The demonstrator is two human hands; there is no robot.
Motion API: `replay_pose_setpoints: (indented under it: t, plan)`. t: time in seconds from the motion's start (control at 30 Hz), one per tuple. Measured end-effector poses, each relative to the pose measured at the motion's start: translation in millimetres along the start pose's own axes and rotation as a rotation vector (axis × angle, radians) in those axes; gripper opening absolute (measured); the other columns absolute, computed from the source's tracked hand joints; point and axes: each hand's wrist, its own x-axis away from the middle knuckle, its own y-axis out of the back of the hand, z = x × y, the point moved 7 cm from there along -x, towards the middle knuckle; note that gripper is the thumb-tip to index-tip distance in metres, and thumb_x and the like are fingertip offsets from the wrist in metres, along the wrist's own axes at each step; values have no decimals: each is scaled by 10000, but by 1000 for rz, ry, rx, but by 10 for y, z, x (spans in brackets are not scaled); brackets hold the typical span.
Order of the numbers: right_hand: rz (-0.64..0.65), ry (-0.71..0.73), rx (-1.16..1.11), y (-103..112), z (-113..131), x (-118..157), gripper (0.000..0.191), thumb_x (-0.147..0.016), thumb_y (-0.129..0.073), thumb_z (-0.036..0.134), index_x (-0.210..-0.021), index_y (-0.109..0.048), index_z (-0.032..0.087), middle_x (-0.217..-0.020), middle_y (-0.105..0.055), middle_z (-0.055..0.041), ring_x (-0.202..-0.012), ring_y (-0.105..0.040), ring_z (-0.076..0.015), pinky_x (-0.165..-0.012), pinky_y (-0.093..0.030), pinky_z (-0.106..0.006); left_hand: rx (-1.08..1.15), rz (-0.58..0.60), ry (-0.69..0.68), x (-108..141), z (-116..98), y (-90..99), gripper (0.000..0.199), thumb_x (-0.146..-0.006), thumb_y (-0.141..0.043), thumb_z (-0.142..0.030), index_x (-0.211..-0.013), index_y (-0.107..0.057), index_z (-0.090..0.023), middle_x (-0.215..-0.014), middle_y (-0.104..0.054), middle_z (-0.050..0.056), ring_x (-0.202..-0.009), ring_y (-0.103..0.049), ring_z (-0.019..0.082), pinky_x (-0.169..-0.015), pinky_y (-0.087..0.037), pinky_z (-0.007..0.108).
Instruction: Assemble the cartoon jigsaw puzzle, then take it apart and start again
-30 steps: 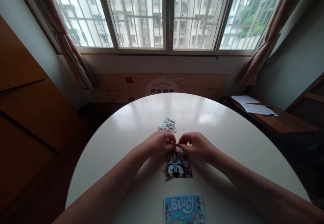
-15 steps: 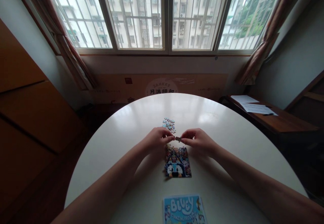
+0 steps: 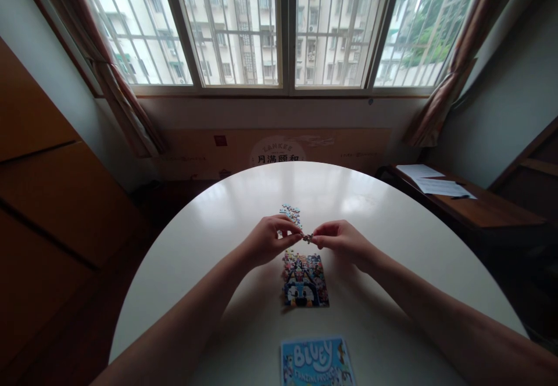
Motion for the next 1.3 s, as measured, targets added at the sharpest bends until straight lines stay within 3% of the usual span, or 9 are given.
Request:
replay_pose_setpoints:
  t: [0.13,0.33,0.47,0.73,0.93,1.2,1.3]
  plan:
    - [-6,14,92,3,5,2,269,-733,-732,385,-848,-755,143,-787,-715,-59,-743,-632,-162,-736,-474,-295,-99,-58,27,-12,6,94,212,-867,-649,-348,-914,-794,-200,-875,-725,49,-706,-604,145,-654,-467,262]
    - [-167,133,574,140,40,-23,229,-828,-626,365,-879,-777,200,-874,-745,-52,-767,-645,-175,-719,-450,-294,-313,-118,390,2,456,417,294,-902,-557,-353,-887,-787,-170,-837,-764,60,-787,-670,213,-715,-458,303]
    - [-183,169,615,149,27,-71,242,-847,-603,359,-899,-782,204,-875,-746,-52,-751,-639,-169,-707,-441,-282,-401,-140,490,40,631,463,257,-856,-621,-388,-824,-789,-197,-831,-768,51,-776,-675,220,-692,-440,306]
    - [-199,188,628,137,-42,-137,270,-852,-592,365,-939,-784,196,-883,-749,-61,-751,-642,-178,-689,-451,-276,-548,-244,460,25,610,428,197,-860,-627,-374,-861,-748,-218,-915,-751,54,-847,-661,222,-692,-440,294]
    - [-149,182,616,163,-85,-193,300,-869,-583,397,-955,-779,187,-900,-750,-62,-766,-648,-179,-691,-465,-276,-596,-410,438,70,552,604,267,-943,-519,-377,-864,-695,-191,-907,-724,75,-823,-648,213,-724,-445,296]
    - [35,233,656,-33,36,-677,203,-825,-673,323,-923,-794,192,-860,-753,-44,-771,-659,-164,-739,-467,-264,-627,-415,432,100,551,680,311,-952,-482,-380,-803,-685,-198,-867,-723,75,-803,-643,224,-695,-415,308]
    - [18,276,702,-50,121,-813,211,-811,-698,275,-994,-779,207,-860,-743,-34,-750,-631,-141,-750,-441,-256,-632,-423,428,101,541,694,306,-952,-480,-376,-807,-684,-199,-872,-722,76,-806,-642,224,-691,-405,307]
